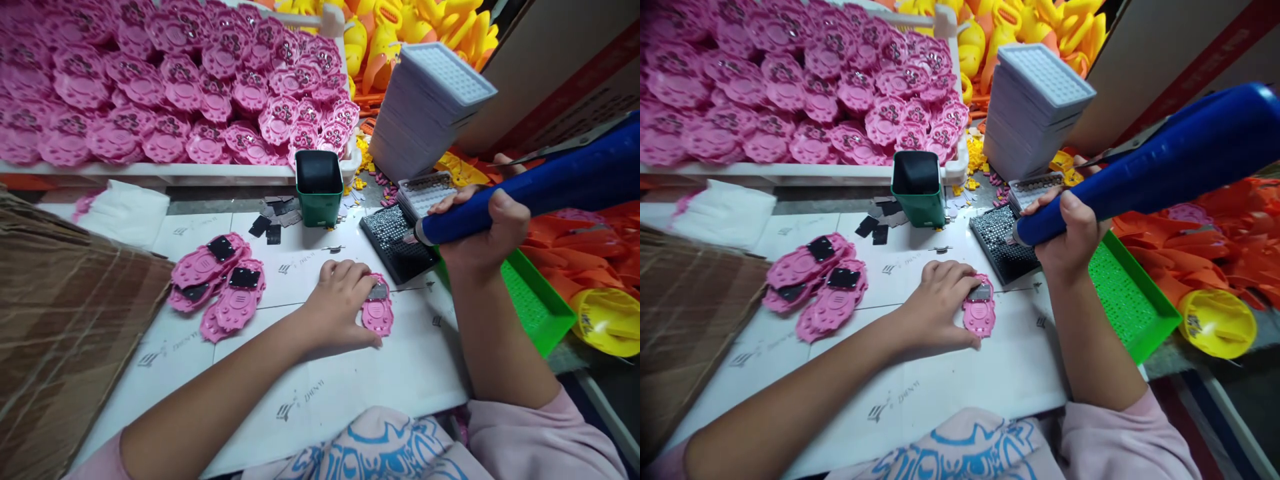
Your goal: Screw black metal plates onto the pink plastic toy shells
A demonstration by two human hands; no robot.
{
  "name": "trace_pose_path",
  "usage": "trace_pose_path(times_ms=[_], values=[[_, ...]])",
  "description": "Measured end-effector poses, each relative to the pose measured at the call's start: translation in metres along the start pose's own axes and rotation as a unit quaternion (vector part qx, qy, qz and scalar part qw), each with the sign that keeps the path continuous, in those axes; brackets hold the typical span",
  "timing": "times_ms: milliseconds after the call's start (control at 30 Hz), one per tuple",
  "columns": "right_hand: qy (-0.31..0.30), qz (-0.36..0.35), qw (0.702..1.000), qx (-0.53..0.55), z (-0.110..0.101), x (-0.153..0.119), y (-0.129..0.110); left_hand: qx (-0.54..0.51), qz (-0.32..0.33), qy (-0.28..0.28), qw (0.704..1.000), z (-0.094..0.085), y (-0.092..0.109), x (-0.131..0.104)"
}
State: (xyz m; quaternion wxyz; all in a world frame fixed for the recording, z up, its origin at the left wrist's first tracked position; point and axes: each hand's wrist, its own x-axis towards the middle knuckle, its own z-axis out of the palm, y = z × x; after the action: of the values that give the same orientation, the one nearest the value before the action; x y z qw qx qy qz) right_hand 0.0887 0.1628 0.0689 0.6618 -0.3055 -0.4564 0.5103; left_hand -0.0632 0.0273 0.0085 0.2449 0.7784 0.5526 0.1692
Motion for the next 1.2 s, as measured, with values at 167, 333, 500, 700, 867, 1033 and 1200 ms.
trace_pose_path(times_ms=[167, 333, 500, 700, 867, 1033, 1200], values=[[-0.008, -0.016, 1.0, 0.012, 0.002, 0.001, 0.008, 0.004, -0.001, 0.001, 1.0, -0.001, 0.001, 0.0], [-0.015, -0.03, 0.999, 0.01, 0.005, 0.001, 0.012, 0.005, 0.0, 0.005, 1.0, 0.0, 0.001, 0.0], [-0.024, -0.036, 0.999, 0.008, 0.007, -0.001, 0.011, -0.002, -0.003, 0.004, 1.0, 0.001, 0.0, 0.0], [-0.032, -0.035, 0.999, 0.001, 0.007, -0.004, 0.01, -0.004, -0.008, 0.0, 1.0, 0.001, 0.001, 0.001], [-0.031, -0.038, 0.999, 0.002, 0.005, -0.002, 0.009, 0.001, -0.006, 0.002, 1.0, 0.0, 0.002, 0.001], [-0.031, -0.041, 0.999, 0.008, 0.003, -0.001, 0.01, -0.007, -0.009, 0.0, 1.0, -0.001, 0.002, 0.001], [-0.036, -0.044, 0.998, 0.011, 0.004, -0.001, 0.011, -0.007, -0.012, -0.003, 1.0, -0.001, 0.002, 0.001]])
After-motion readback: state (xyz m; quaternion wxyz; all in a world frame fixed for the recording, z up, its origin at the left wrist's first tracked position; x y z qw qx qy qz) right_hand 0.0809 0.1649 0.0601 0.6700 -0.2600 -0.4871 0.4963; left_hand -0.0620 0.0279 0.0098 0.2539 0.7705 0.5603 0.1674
